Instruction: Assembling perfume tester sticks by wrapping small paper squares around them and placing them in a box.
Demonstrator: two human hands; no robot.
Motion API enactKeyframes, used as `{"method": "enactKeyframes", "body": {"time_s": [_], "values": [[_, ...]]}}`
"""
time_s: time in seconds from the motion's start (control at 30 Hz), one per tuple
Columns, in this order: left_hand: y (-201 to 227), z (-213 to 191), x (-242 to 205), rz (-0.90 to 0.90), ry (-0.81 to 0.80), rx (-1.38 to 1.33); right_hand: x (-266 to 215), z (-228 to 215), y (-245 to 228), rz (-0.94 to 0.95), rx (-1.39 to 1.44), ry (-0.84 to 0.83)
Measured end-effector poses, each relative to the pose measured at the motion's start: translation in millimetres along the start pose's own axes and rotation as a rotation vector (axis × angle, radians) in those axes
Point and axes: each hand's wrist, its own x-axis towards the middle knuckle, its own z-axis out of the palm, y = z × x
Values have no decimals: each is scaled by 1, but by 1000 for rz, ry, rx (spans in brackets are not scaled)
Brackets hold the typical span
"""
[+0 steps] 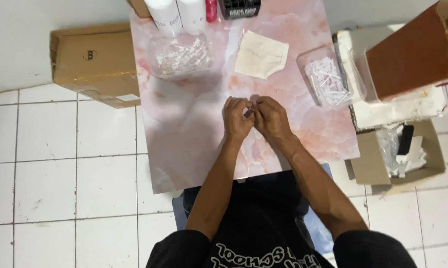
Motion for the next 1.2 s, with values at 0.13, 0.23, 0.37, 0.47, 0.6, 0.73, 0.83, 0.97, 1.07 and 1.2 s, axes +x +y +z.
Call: {"method": "enactKeyframes", "body": {"time_s": [0.13, 0.23, 0.37, 0.47, 0.6, 0.73, 0.83, 0.97, 1.07, 1.2], "values": [[42, -31, 17, 16, 15, -26, 7, -9, -35, 66, 175, 73], [61, -47, 24, 26, -23, -113, -6, 6, -36, 193, 237, 215], [74, -66, 14, -169, -44, -279, -6, 10, -50, 186, 255, 180], [67, -66, 7, -205, -9, -311, -4, 8, -53, 164, 293, 149], [54, -57, -4, -250, 39, -360, -10, 8, -52, 235, 396, 132], [44, -47, -8, -307, 89, -435, 6, 5, -64, 297, 463, 132], [33, -38, -14, -380, 156, -635, 27, 4, -59, 262, 259, 140], [41, -51, -7, -339, 121, -635, 57, 19, -30, 239, 51, 63], [50, -61, 2, -308, 151, -588, 65, 47, 24, 253, -308, -24], [43, -54, -3, -406, 196, -602, 69, 66, 54, 352, -544, -123]]}}
